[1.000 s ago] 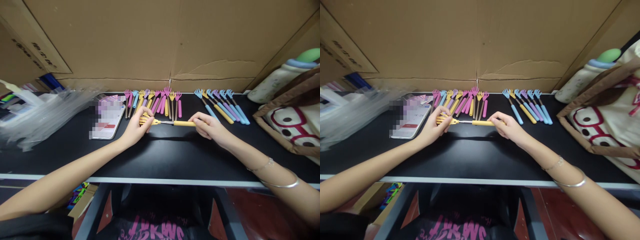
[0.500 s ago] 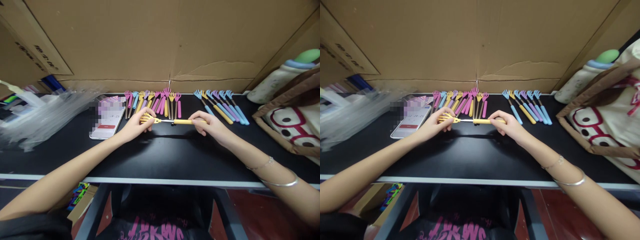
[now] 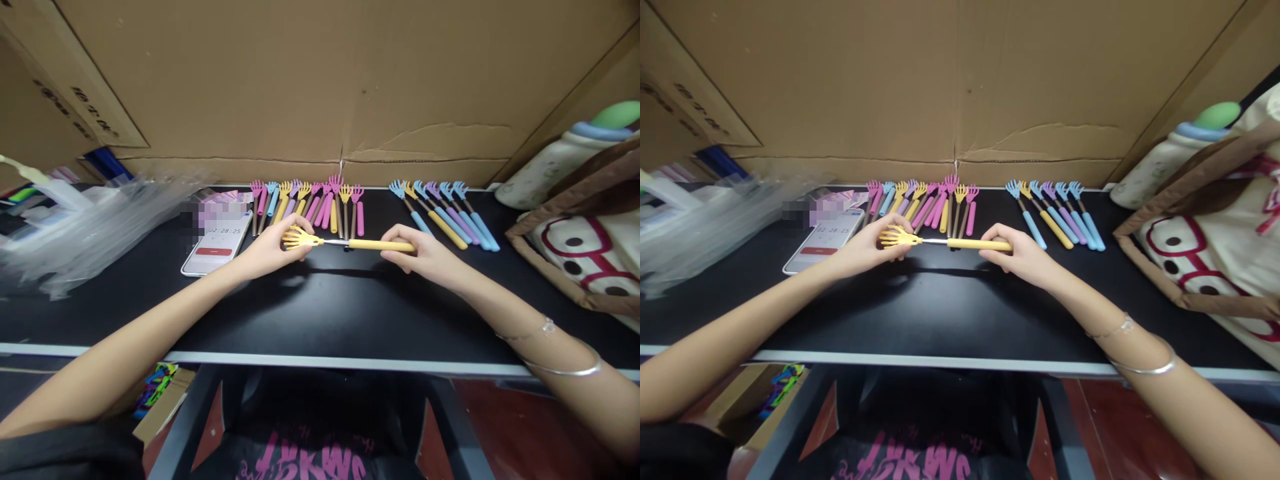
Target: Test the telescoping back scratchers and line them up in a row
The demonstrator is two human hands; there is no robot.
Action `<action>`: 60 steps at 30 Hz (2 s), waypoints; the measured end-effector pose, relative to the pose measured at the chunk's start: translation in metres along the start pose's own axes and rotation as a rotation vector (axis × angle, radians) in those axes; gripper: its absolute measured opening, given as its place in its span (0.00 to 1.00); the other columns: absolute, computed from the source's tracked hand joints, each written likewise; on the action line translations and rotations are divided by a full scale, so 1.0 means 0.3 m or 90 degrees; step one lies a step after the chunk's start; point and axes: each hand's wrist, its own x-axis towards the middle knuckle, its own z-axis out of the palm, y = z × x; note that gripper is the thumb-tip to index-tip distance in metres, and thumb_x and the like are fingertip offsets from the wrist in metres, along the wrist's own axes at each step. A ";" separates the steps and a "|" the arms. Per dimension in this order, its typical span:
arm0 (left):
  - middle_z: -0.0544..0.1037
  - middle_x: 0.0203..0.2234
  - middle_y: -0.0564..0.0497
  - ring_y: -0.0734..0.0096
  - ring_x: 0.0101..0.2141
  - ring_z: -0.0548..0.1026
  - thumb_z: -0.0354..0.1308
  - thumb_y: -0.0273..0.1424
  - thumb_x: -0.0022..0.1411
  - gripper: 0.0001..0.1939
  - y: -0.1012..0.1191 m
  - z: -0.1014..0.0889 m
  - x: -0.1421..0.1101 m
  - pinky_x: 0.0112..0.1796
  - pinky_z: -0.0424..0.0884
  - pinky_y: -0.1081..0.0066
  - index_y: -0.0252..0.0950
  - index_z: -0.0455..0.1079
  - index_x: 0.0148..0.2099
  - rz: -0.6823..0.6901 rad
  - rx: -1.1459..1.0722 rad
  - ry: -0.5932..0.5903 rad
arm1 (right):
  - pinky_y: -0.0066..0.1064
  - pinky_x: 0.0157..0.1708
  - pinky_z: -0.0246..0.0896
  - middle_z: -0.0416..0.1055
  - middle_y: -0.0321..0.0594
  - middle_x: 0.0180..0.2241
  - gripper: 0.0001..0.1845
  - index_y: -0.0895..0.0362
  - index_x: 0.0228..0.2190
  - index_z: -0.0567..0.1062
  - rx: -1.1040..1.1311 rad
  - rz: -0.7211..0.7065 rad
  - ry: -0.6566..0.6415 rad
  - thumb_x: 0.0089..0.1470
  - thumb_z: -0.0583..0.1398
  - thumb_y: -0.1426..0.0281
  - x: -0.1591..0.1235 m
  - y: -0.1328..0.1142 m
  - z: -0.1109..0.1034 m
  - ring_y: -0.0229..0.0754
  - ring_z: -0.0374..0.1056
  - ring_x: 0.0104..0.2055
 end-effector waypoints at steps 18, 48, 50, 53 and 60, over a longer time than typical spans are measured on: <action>0.74 0.33 0.53 0.72 0.29 0.69 0.58 0.38 0.60 0.15 0.019 -0.062 -0.002 0.31 0.61 0.75 0.39 0.67 0.48 0.092 0.280 0.021 | 0.30 0.27 0.60 0.70 0.34 0.21 0.23 0.56 0.40 0.72 -0.025 -0.006 -0.004 0.50 0.63 0.52 -0.017 -0.044 -0.100 0.37 0.66 0.24; 0.78 0.26 0.56 0.70 0.25 0.72 0.64 0.46 0.55 0.19 -0.003 -0.091 -0.008 0.26 0.54 0.75 0.46 0.74 0.47 0.026 0.454 -0.154 | 0.28 0.25 0.51 0.70 0.36 0.27 0.13 0.53 0.31 0.75 -0.396 -0.046 -0.094 0.51 0.61 0.57 -0.016 0.036 -0.088 0.38 0.64 0.28; 0.78 0.26 0.56 0.70 0.25 0.72 0.64 0.44 0.56 0.18 -0.003 -0.090 -0.008 0.26 0.54 0.75 0.46 0.74 0.48 0.017 0.455 -0.166 | 0.28 0.25 0.50 0.70 0.36 0.28 0.12 0.53 0.32 0.74 -0.404 -0.034 -0.101 0.51 0.61 0.58 -0.017 0.034 -0.084 0.38 0.64 0.28; 0.79 0.28 0.56 0.70 0.26 0.72 0.63 0.42 0.57 0.17 0.001 -0.092 -0.008 0.27 0.54 0.75 0.46 0.72 0.49 0.009 0.455 -0.181 | 0.28 0.25 0.50 0.70 0.36 0.28 0.11 0.52 0.32 0.74 -0.420 -0.028 -0.114 0.52 0.61 0.58 -0.022 0.025 -0.081 0.39 0.65 0.29; 0.78 0.28 0.57 0.71 0.25 0.72 0.62 0.41 0.59 0.17 0.001 -0.096 -0.009 0.27 0.56 0.75 0.45 0.71 0.50 0.018 0.451 -0.198 | 0.29 0.26 0.51 0.71 0.38 0.30 0.09 0.52 0.33 0.72 -0.447 -0.048 -0.131 0.54 0.60 0.60 -0.032 0.005 -0.082 0.40 0.65 0.30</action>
